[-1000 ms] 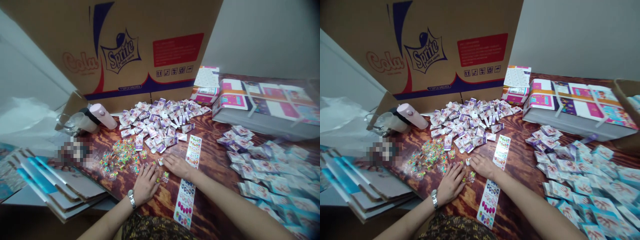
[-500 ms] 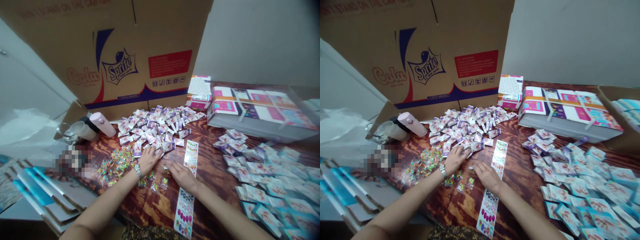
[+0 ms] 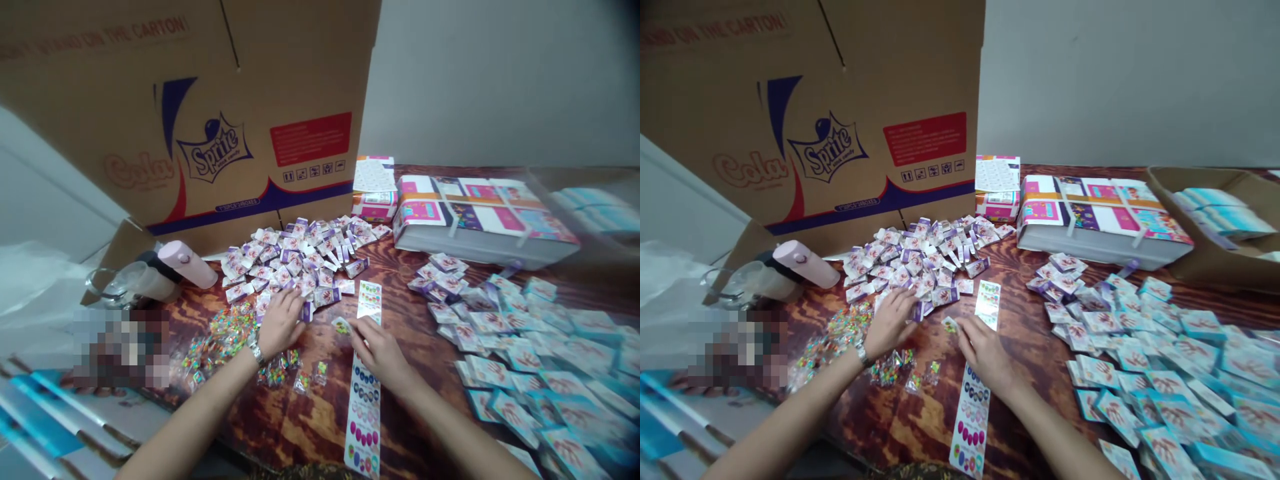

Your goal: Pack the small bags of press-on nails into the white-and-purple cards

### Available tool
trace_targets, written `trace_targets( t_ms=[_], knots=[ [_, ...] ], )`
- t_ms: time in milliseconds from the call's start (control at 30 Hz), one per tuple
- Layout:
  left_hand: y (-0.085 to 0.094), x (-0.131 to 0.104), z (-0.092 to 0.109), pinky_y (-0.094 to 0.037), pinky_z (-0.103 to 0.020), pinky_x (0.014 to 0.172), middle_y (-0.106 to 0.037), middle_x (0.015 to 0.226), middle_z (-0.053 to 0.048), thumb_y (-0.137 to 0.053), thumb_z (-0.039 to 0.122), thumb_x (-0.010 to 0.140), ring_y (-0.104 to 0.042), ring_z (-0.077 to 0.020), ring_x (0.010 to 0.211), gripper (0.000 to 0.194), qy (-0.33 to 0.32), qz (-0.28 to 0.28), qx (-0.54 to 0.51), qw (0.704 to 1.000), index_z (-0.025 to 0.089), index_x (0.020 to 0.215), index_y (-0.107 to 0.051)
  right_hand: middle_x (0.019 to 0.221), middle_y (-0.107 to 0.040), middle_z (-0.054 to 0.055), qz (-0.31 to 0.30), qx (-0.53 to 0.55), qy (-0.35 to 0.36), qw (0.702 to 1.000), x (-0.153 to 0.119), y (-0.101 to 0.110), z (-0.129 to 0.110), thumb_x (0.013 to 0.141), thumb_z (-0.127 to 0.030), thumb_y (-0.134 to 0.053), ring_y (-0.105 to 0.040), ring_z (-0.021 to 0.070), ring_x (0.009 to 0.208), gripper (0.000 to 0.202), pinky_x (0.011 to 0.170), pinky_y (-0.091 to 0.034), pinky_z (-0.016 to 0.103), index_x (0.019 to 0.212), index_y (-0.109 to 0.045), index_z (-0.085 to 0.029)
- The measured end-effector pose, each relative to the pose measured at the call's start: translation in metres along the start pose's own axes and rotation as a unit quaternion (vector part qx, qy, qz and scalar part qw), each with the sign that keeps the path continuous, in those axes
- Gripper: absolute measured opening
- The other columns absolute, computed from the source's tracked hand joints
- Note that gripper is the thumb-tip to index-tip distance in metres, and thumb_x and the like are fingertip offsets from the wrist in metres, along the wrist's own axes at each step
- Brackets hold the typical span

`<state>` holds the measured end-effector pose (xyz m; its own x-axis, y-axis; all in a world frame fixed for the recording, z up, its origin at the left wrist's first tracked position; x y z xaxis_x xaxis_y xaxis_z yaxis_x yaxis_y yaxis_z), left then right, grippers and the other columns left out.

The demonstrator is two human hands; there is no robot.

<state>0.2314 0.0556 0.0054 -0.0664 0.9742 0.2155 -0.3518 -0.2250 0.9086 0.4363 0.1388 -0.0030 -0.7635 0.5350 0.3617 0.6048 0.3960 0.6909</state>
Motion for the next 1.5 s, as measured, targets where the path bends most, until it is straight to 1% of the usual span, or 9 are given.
trace_targets(
  t_ms=[167, 300, 567, 700, 867, 1167, 1267, 1433, 1500],
  knots=[
    [-0.014, -0.020, 0.036, -0.046, -0.032, 0.078, -0.060, 0.095, -0.007, -0.058, 0.037, 0.080, -0.057, -0.0184, 0.087, 0.035, 0.146, -0.051, -0.468, 0.870, 0.016, 0.105, -0.049, 0.099, -0.059, 0.010, 0.076, -0.094, 0.078, 0.990, 0.010, 0.003, -0.013, 0.088, -0.015, -0.042, -0.055, 0.0214, 0.094, 0.028, 0.084, -0.045, 0.035, 0.115, -0.049, -0.016],
    [-0.024, -0.025, 0.056, -0.045, -0.029, 0.077, -0.059, 0.096, -0.008, -0.061, 0.038, 0.078, -0.056, -0.0173, 0.087, 0.038, 0.194, -0.021, -0.615, 0.764, 0.013, 0.105, -0.052, 0.086, -0.061, 0.010, 0.028, -0.190, 0.136, 0.972, 0.005, -0.008, -0.017, 0.089, -0.017, -0.042, -0.056, 0.0217, 0.080, 0.027, 0.075, -0.045, 0.035, 0.113, -0.052, -0.014],
    [-0.016, -0.022, 0.046, -0.047, -0.027, 0.071, -0.062, 0.084, -0.004, -0.063, 0.044, 0.075, -0.057, -0.0142, 0.075, 0.035, 0.175, -0.157, -0.599, 0.765, 0.015, 0.094, -0.063, 0.075, -0.060, 0.005, -0.180, -0.140, 0.159, 0.961, 0.014, 0.017, -0.028, 0.086, -0.015, -0.041, -0.053, 0.0157, 0.062, 0.020, 0.054, -0.041, 0.026, 0.087, -0.060, -0.018],
    [-0.023, -0.027, 0.047, -0.047, -0.022, 0.048, -0.058, 0.067, -0.001, -0.058, 0.050, 0.077, -0.054, -0.0098, 0.052, 0.035, 0.212, -0.272, -0.626, 0.699, 0.015, 0.082, -0.062, 0.069, -0.059, 0.000, -0.295, 0.047, 0.117, 0.947, 0.025, 0.036, -0.033, 0.085, -0.017, -0.044, -0.051, 0.0116, 0.059, 0.017, 0.055, -0.039, 0.022, 0.078, -0.059, -0.020],
    [-0.034, -0.035, 0.054, -0.046, -0.021, 0.043, -0.062, 0.074, -0.005, -0.055, 0.049, 0.079, -0.058, -0.0111, 0.052, 0.036, 0.261, -0.266, -0.681, 0.630, 0.015, 0.090, -0.061, 0.072, -0.057, -0.003, -0.267, 0.195, -0.076, 0.941, 0.015, 0.023, -0.022, 0.081, -0.020, -0.052, -0.053, 0.0110, 0.061, 0.018, 0.053, -0.038, 0.020, 0.098, -0.050, -0.021],
    [-0.043, -0.038, 0.052, -0.043, -0.021, 0.040, -0.065, 0.075, -0.010, -0.050, 0.050, 0.082, -0.057, -0.0113, 0.046, 0.043, 0.292, -0.296, -0.695, 0.586, 0.014, 0.104, -0.059, 0.080, -0.057, -0.002, -0.274, 0.383, -0.166, 0.867, -0.004, 0.006, -0.018, 0.078, -0.021, -0.055, -0.054, 0.0113, 0.069, 0.022, 0.059, -0.042, 0.021, 0.098, -0.048, -0.021],
    [-0.042, -0.032, 0.056, -0.045, -0.024, 0.046, -0.064, 0.074, -0.008, -0.046, 0.053, 0.083, -0.057, -0.0125, 0.050, 0.045, 0.275, -0.275, -0.670, 0.633, 0.014, 0.101, -0.060, 0.069, -0.051, -0.005, -0.240, 0.353, -0.193, 0.884, -0.008, 0.001, -0.013, 0.075, -0.018, -0.055, -0.050, 0.0090, 0.059, 0.020, 0.052, -0.038, 0.019, 0.094, -0.048, -0.020],
    [-0.016, -0.030, 0.063, -0.046, -0.036, 0.080, -0.063, 0.098, -0.008, -0.044, 0.050, 0.085, -0.058, -0.0211, 0.088, 0.041, 0.127, -0.084, -0.364, 0.919, 0.018, 0.107, -0.057, 0.066, -0.050, -0.006, -0.189, 0.306, -0.213, 0.909, -0.013, -0.008, -0.001, 0.072, -0.013, -0.054, -0.048, 0.0091, 0.057, 0.021, 0.052, -0.038, 0.019, 0.091, -0.048, -0.020],
    [-0.010, -0.038, 0.071, -0.043, -0.041, 0.088, -0.056, 0.114, -0.010, -0.052, 0.051, 0.080, -0.052, -0.0264, 0.102, 0.054, 0.046, -0.065, -0.204, 0.976, 0.020, 0.123, -0.046, 0.068, -0.052, -0.005, -0.173, 0.296, -0.210, 0.915, -0.013, -0.009, 0.002, 0.073, -0.014, -0.054, -0.050, 0.0099, 0.059, 0.023, 0.054, -0.039, 0.020, 0.094, -0.048, -0.020]
  ],
)
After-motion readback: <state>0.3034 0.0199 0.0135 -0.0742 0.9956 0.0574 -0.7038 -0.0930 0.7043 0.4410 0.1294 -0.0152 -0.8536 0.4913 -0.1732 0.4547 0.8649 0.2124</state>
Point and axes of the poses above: each hand's wrist, its own x-axis towards the middle knuckle, its own y-axis out of the back of the hand, z = x × y, the point moved 2 cm from there along x, towards the middle knuckle
